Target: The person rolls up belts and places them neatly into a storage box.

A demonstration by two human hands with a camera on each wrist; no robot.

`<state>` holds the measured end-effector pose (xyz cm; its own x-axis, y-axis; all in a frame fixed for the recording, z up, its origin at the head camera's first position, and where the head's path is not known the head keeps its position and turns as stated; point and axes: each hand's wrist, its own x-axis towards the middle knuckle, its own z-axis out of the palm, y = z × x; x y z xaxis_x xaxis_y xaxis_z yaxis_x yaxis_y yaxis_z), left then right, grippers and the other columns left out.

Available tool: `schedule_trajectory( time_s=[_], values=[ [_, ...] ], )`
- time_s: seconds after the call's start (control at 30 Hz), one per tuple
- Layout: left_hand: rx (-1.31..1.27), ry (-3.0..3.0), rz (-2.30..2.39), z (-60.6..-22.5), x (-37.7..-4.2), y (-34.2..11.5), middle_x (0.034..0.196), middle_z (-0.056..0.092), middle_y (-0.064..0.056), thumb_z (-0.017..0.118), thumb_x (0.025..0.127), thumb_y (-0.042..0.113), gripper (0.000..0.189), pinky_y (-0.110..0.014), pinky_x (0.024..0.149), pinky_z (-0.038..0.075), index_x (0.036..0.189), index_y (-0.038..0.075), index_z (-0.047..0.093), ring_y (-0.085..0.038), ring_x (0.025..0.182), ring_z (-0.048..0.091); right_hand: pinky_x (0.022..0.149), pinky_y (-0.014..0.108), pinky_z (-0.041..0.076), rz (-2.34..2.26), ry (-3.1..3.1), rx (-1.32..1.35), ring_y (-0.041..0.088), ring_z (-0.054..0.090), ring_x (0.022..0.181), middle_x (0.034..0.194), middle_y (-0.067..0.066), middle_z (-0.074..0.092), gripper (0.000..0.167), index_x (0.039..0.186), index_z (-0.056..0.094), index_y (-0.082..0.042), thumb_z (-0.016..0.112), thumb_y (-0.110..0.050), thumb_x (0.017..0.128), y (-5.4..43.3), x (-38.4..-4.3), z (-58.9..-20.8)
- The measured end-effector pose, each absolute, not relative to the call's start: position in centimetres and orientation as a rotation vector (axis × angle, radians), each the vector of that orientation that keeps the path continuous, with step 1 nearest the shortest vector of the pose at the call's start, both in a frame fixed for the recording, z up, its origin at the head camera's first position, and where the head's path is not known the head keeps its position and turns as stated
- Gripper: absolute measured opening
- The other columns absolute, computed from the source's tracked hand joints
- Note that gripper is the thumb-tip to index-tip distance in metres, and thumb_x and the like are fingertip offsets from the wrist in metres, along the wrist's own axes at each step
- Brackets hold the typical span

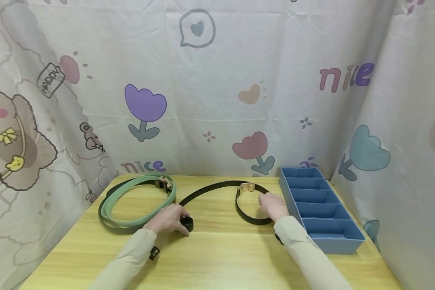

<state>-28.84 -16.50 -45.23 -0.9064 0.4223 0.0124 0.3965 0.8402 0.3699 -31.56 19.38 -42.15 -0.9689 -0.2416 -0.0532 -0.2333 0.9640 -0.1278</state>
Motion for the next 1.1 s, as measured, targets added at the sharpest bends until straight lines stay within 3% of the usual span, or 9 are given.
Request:
schedule_trajectory(
  time_s=[0.1, 0.17, 0.27, 0.37, 0.5, 0.67, 0.87, 0.97, 1.1],
  values=[
    [0.686, 2.965, 0.543, -45.3, -28.9, -16.1, 0.091, 0.072, 0.006, 0.091, 0.061, 0.041, 0.045, -0.033, 0.068, 0.046, 0.097, 0.018, 0.078, -0.01, 0.073, 0.055, 0.071, 0.045, 0.051, -0.312, 3.038, -0.519, 0.023, 0.065, 0.082, 0.089, 0.004, 0.071, 0.011, 0.094, 0.073, -0.012, 0.066, -0.02, 0.09, 18.1, -31.7, -43.1],
    [0.71, 2.986, 0.516, -45.4, -28.9, -15.8, 0.087, 0.071, 0.008, 0.09, 0.061, 0.043, 0.042, -0.032, 0.066, 0.045, 0.093, 0.02, 0.078, -0.01, 0.071, 0.054, 0.068, 0.041, 0.05, -0.364, 3.015, -0.657, 0.018, 0.063, 0.077, 0.083, -0.002, 0.07, 0.01, 0.09, 0.074, -0.015, 0.069, -0.025, 0.089, 17.2, -31.6, -43.6],
    [0.756, 3.013, 0.473, -45.5, -28.9, -15.4, 0.081, 0.069, 0.01, 0.09, 0.061, 0.045, 0.038, -0.03, 0.063, 0.042, 0.089, 0.022, 0.078, -0.009, 0.068, 0.052, 0.062, 0.036, 0.045, -0.339, 3.024, -0.814, 0.013, 0.057, 0.069, 0.075, -0.006, 0.065, 0.007, 0.079, 0.07, -0.017, 0.074, -0.019, 0.085, 16.5, -31.4, -44.2],
    [0.794, 3.024, 0.439, -45.5, -28.8, -14.8, 0.075, 0.066, 0.012, 0.089, 0.061, 0.047, 0.036, -0.028, 0.06, 0.04, 0.083, 0.022, 0.077, -0.008, 0.066, 0.049, 0.058, 0.036, 0.041, -0.26, 3.078, -0.846, 0.014, 0.05, 0.065, 0.07, -0.004, 0.061, 0.016, 0.069, 0.065, -0.016, 0.074, -0.008, 0.08, 16.9, -31.4, -44.4],
    [0.82, 2.997, 0.4, -45.5, -28.6, -13.8, 0.06, 0.051, 0.012, 0.088, 0.061, 0.05, 0.038, -0.025, 0.053, 0.032, 0.063, 0.018, 0.066, -0.007, 0.058, 0.041, 0.06, 0.037, 0.045, -0.22, 3.111, -0.787, 0.014, 0.056, 0.068, 0.073, -0.006, 0.065, 0.019, 0.069, 0.069, -0.019, 0.073, -0.003, 0.077, 18.0, -31.9, -44.5],
    [0.86, 2.96, 0.353, -45.5, -28.1, -12.5, 0.056, 0.046, 0.013, 0.087, 0.062, 0.053, 0.043, -0.022, 0.053, 0.031, 0.057, 0.022, 0.058, -0.006, 0.055, 0.037, 0.07, 0.046, 0.052, -0.23, 3.166, -0.748, 0.025, 0.068, 0.083, 0.09, 0.0, 0.074, 0.017, 0.084, 0.076, -0.018, 0.072, -0.003, 0.078, 18.8, -32.3, -45.1],
    [0.949, 2.947, 0.299, -45.6, -27.4, -10.6, 0.057, 0.045, 0.014, 0.085, 0.063, 0.056, 0.043, -0.021, 0.052, 0.031, 0.059, 0.023, 0.057, -0.005, 0.055, 0.037, 0.08, 0.053, 0.053, -0.356, 3.231, -0.848, 0.033, 0.066, 0.1, 0.106, 0.009, 0.071, 0.027, 0.109, 0.072, -0.009, 0.076, -0.01, 0.082, 16.5, -31.3, -45.5],
    [0.984, 2.977, 0.238, -45.6, -27.3, -9.6, 0.054, 0.041, 0.014, 0.083, 0.064, 0.059, 0.048, -0.021, 0.051, 0.029, 0.056, 0.024, 0.052, -0.004, 0.053, 0.035, 0.081, 0.047, 0.054, -0.439, 3.206, -0.984, 0.028, 0.066, 0.099, 0.107, 0.006, 0.07, 0.029, 0.111, 0.071, -0.01, 0.076, -0.013, 0.083, 14.9, -30.5, -45.4],
    [0.968, 3.042, 0.191, -45.8, -27.5, -8.4, 0.053, 0.043, 0.013, 0.082, 0.063, 0.061, 0.05, -0.022, 0.049, 0.029, 0.055, 0.023, 0.051, -0.005, 0.051, 0.036, 0.073, 0.032, 0.053, -0.486, 3.058, -1.202, 0.012, 0.065, 0.086, 0.1, -0.003, 0.072, 0.021, 0.106, 0.072, -0.016, 0.073, -0.015, 0.085, 13.2, -29.6, -45.8]
  ],
)
